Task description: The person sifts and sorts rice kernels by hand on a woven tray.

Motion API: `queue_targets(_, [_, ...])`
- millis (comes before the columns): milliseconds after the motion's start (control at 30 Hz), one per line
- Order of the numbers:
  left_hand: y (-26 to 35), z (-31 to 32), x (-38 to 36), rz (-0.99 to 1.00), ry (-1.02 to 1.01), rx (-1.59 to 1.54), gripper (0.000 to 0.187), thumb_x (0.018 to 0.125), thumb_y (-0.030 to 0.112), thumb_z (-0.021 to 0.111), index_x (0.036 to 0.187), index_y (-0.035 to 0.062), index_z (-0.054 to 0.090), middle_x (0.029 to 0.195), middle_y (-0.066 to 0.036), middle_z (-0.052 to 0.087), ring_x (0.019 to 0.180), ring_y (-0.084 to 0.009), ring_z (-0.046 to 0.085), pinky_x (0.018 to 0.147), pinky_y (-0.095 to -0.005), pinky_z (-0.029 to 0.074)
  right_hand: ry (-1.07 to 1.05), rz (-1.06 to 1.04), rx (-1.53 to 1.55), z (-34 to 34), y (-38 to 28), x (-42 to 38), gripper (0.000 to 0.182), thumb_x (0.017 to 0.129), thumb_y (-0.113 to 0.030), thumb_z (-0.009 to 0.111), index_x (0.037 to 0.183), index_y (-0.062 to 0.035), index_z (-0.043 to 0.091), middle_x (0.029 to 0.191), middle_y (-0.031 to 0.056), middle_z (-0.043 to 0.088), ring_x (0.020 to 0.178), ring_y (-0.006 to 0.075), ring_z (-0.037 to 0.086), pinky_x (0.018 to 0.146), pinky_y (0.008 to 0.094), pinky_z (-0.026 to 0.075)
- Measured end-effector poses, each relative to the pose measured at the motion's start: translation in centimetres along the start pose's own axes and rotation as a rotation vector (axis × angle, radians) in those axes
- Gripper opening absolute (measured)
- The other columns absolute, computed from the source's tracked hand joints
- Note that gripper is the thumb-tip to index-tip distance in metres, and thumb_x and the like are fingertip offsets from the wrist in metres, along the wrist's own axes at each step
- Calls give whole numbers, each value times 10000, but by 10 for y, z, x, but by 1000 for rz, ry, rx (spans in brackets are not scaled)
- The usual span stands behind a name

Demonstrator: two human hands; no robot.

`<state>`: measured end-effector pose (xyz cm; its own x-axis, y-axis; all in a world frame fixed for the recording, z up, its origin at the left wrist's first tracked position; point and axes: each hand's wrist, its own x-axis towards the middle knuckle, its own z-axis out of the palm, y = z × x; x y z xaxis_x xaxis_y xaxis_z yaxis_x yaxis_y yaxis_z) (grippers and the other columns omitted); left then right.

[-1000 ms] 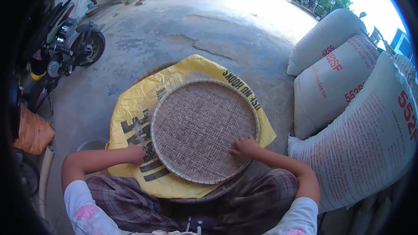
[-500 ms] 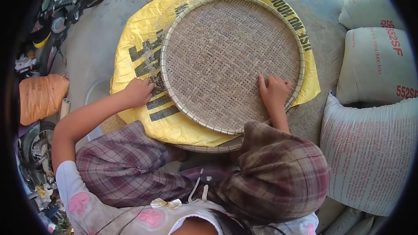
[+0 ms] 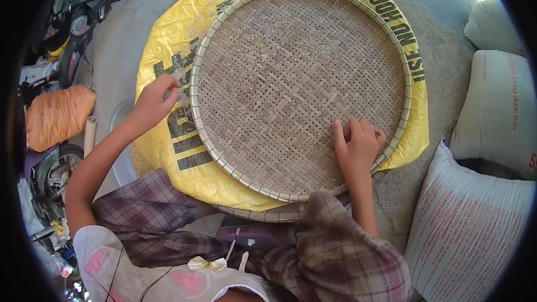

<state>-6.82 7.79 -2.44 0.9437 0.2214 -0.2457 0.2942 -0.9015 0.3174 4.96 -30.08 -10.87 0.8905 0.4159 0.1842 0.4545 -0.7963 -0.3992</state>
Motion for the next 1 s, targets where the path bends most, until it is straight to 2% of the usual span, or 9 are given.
queue_targets(67, [22,2,21,205,206,-77,129,806,114,546,883,11,539,865,-126,557,783,-286,572,699,-370,459,-27,-6,34,-4,-3,0,283,805,-276,603,648,-79,472,649,40,447,646,219,463,765,367,295])
queue_targets(167, [57,25,56,176,369,-226,162,817,133,563,930,17,561,904,-113,571,840,-262,579,742,-341,459,-58,15,72,-6,-1,2,280,804,-273,602,651,-79,471,649,41,448,655,217,465,779,367,296])
queue_targets(267, [64,51,91,193,465,-260,175,813,142,577,941,24,594,927,-110,579,840,-263,580,743,-341,457,-80,40,94,-8,-1,0,273,803,-265,603,654,-78,471,653,40,449,657,213,466,795,365,297])
queue_targets(367, [64,62,113,118,471,-243,176,801,154,598,930,38,630,947,-103,587,851,-267,572,750,-349,452,-78,68,128,-10,-3,-1,263,799,-254,608,660,-77,472,649,38,448,657,208,465,805,363,298])
queue_targets(500, [57,75,125,140,532,-248,166,786,161,621,905,48,648,916,-87,586,845,-261,552,767,-346,435,-102,65,127,-12,-3,2,256,794,-243,614,662,-77,472,636,35,441,651,203,459,802,357,296])
queue_targets(667, [57,87,123,293,679,-61,131,788,153,620,879,64,649,845,-60,565,803,-241,518,771,-337,410,-118,68,110,-13,-5,2,256,794,-242,614,661,-78,472,635,33,439,648,201,457,802,356,292])
queue_targets(867, [73,86,124,252,646,181,77,801,98,599,808,21,597,845,-78,571,767,-228,565,699,-334,445,-142,74,103,-13,-6,2,257,797,-248,614,666,-79,472,645,33,442,652,198,456,808,362,286])
queue_targets(1000, [79,89,127,167,652,-64,60,815,68,570,840,14,557,828,-94,570,734,-225,577,655,-348,459,-133,66,93,-13,-7,4,258,795,-247,617,666,-79,470,644,32,440,652,197,454,807,360,284])
